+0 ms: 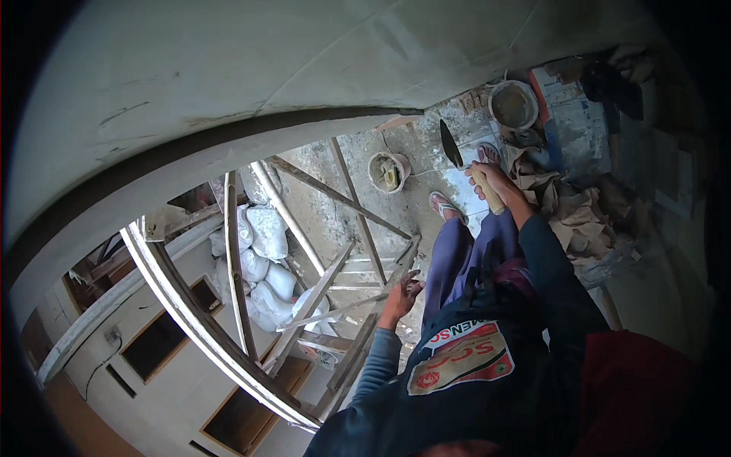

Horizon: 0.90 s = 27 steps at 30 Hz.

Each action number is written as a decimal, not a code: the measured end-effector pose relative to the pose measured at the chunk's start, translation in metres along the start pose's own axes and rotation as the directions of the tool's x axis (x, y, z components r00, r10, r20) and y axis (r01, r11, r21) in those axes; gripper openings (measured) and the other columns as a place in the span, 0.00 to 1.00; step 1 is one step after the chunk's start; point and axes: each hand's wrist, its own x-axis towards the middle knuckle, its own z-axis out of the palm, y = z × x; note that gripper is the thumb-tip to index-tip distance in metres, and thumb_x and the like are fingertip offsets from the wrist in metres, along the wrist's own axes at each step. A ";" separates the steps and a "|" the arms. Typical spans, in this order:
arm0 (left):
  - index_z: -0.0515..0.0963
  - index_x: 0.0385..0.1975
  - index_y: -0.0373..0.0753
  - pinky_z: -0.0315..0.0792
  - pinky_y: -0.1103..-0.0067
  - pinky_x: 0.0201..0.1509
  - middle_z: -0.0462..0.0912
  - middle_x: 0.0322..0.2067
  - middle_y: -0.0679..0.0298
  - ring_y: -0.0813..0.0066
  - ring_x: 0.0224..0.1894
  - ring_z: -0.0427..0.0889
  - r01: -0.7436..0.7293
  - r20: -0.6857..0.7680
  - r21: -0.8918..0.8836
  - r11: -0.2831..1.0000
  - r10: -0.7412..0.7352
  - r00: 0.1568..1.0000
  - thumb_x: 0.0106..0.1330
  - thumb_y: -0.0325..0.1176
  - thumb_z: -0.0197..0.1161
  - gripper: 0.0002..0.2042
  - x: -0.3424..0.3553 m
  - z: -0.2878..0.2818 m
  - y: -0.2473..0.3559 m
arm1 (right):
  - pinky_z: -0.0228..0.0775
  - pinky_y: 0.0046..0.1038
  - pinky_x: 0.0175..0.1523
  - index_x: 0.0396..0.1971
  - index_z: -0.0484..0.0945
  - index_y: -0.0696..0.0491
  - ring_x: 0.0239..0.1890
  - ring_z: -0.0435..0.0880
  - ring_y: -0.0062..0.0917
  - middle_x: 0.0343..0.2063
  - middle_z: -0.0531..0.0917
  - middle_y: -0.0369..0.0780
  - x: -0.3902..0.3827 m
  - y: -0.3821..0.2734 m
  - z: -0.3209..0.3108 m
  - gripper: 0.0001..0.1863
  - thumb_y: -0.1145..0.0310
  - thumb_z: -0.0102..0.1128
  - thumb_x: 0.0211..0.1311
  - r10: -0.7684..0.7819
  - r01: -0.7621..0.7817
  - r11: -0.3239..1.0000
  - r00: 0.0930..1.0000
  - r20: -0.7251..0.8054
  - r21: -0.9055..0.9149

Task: The person holds a wooden board against a wall edge and scrapes plaster along the joint using a trowel. Afterwards, the person smooths the plaster along the edge using a small wooden block.

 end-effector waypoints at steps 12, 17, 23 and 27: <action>0.66 0.63 0.30 0.74 0.74 0.55 0.84 0.43 0.52 0.68 0.48 0.83 -0.267 -0.227 -0.030 0.963 0.254 0.940 0.68 0.36 0.65 0.28 0.224 -0.048 0.002 | 0.64 0.25 0.17 0.35 0.74 0.52 0.15 0.72 0.18 0.19 0.74 0.33 0.115 0.052 -0.019 0.13 0.58 0.61 0.65 -0.314 0.211 0.886 0.928 -0.199 -0.413; 0.61 0.66 0.27 0.73 0.76 0.55 0.81 0.50 0.52 0.70 0.51 0.80 -0.332 -0.323 -0.438 0.835 0.199 0.925 0.69 0.35 0.64 0.30 0.333 -0.047 0.024 | 0.65 0.28 0.17 0.31 0.73 0.54 0.13 0.72 0.20 0.18 0.74 0.36 0.242 0.054 -0.062 0.14 0.57 0.58 0.66 -0.161 0.156 0.966 0.987 -0.008 -0.207; 0.47 0.71 0.27 0.70 0.66 0.64 0.71 0.61 0.44 0.57 0.60 0.76 -0.334 -0.388 -0.526 0.782 0.129 0.913 0.70 0.40 0.62 0.39 0.451 -0.033 0.019 | 0.68 0.31 0.22 0.21 0.75 0.59 0.14 0.76 0.27 0.17 0.79 0.41 0.381 0.062 -0.103 0.19 0.58 0.57 0.65 -0.211 0.223 0.912 0.975 0.074 -0.344; 0.48 0.71 0.28 0.69 0.65 0.63 0.71 0.61 0.44 0.56 0.60 0.75 -0.334 -0.413 -0.553 0.764 0.097 0.906 0.72 0.39 0.59 0.37 0.499 -0.034 0.000 | 0.69 0.31 0.21 0.23 0.75 0.60 0.16 0.75 0.25 0.18 0.77 0.40 0.431 0.062 -0.103 0.18 0.59 0.58 0.65 -0.146 0.150 0.941 0.989 0.035 -0.304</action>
